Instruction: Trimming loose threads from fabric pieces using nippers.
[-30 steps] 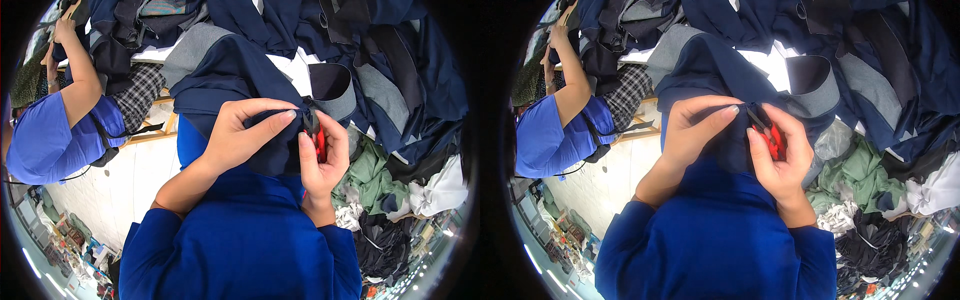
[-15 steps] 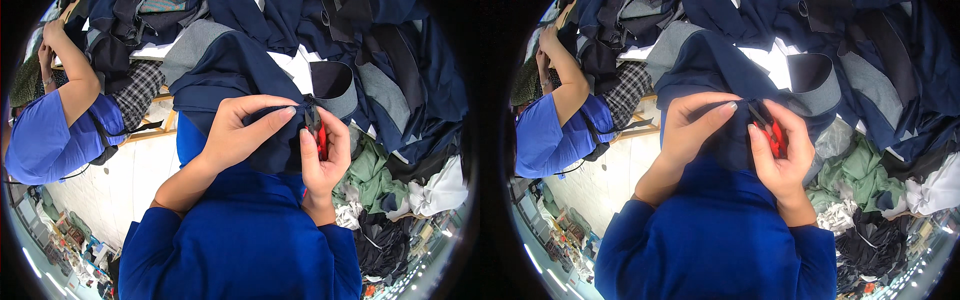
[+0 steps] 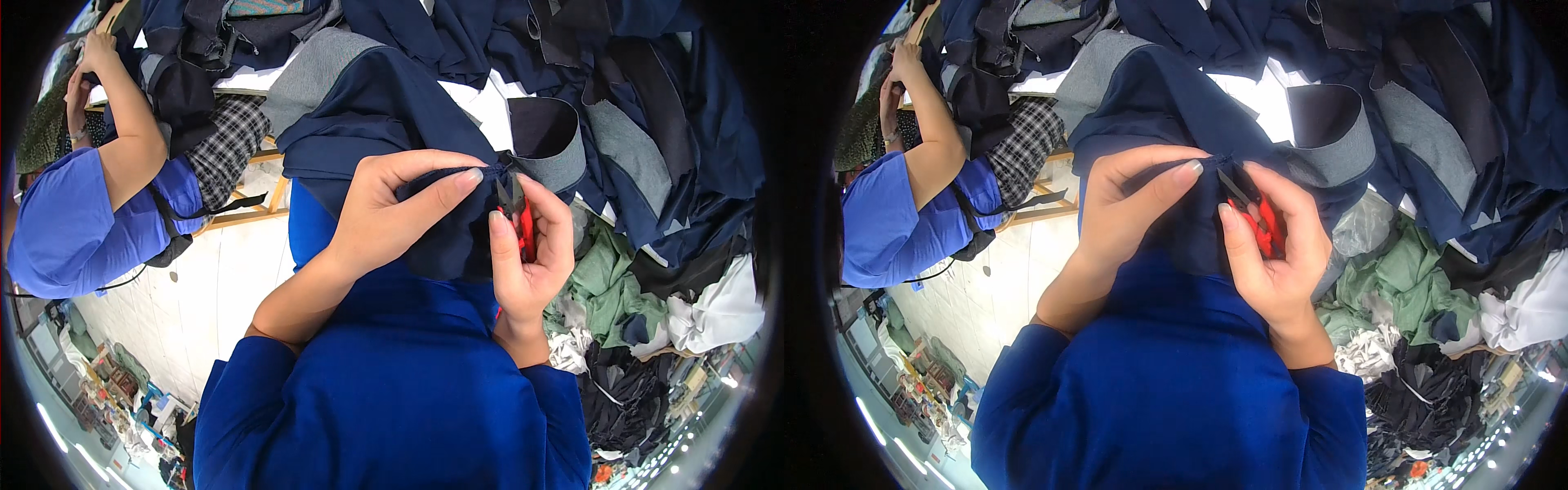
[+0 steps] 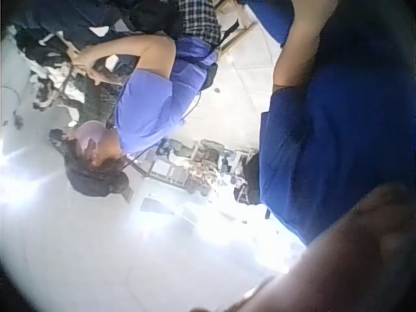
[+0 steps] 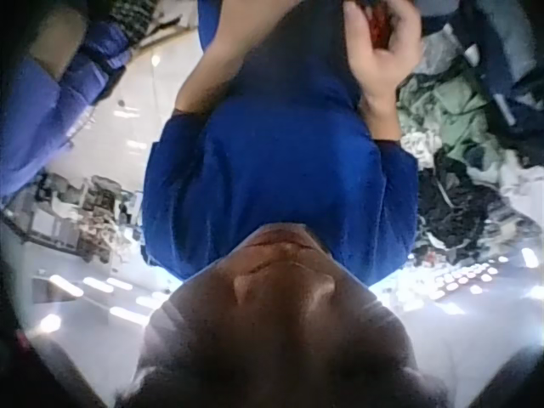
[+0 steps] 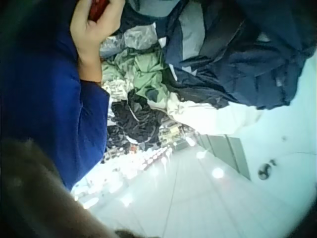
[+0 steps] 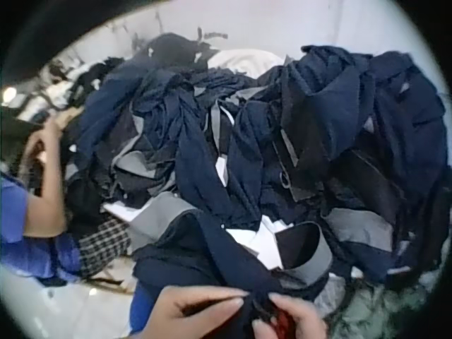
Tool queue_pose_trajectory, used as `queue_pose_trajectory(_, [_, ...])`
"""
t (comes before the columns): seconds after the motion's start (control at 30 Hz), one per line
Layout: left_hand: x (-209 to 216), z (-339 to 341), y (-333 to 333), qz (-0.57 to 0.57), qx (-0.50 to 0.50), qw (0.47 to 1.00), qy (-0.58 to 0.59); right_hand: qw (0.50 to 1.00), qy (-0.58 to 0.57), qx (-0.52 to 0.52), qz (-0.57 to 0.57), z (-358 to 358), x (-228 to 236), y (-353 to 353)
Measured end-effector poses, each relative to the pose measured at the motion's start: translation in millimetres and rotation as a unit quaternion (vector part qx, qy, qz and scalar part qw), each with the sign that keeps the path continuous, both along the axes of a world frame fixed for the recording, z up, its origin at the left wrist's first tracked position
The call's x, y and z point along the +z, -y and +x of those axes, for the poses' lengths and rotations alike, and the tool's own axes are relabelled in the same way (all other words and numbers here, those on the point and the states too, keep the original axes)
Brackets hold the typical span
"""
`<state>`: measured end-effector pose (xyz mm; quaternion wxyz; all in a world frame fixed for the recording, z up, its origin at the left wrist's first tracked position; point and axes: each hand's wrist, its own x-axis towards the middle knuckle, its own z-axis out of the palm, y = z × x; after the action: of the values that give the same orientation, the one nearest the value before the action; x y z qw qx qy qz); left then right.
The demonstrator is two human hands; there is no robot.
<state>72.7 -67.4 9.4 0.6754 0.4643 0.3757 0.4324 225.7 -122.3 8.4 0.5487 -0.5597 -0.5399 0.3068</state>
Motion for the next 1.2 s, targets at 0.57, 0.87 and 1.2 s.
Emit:
queue_pose_trajectory(0.57, [-0.8, -1.3, 1.1, 0.018, -0.007, 1.000, -0.006, 1.000, 0.010, 0.003, 0.004, -1.0, -0.3, -1.2])
queue_pose_trajectory(0.87, [-1.2, -0.7, 1.3, 0.016, -0.006, 1.000, -0.009, 1.000, 0.013, -0.001, 0.004, -1.4, -2.4, -0.2])
queue_pose_trajectory(1.2, [-0.2, 2.0, 3.7, 0.010, -0.008, 1.000, -0.004, 0.999, 0.036, -0.011, 0.021, -2.4, -2.4, -2.9])
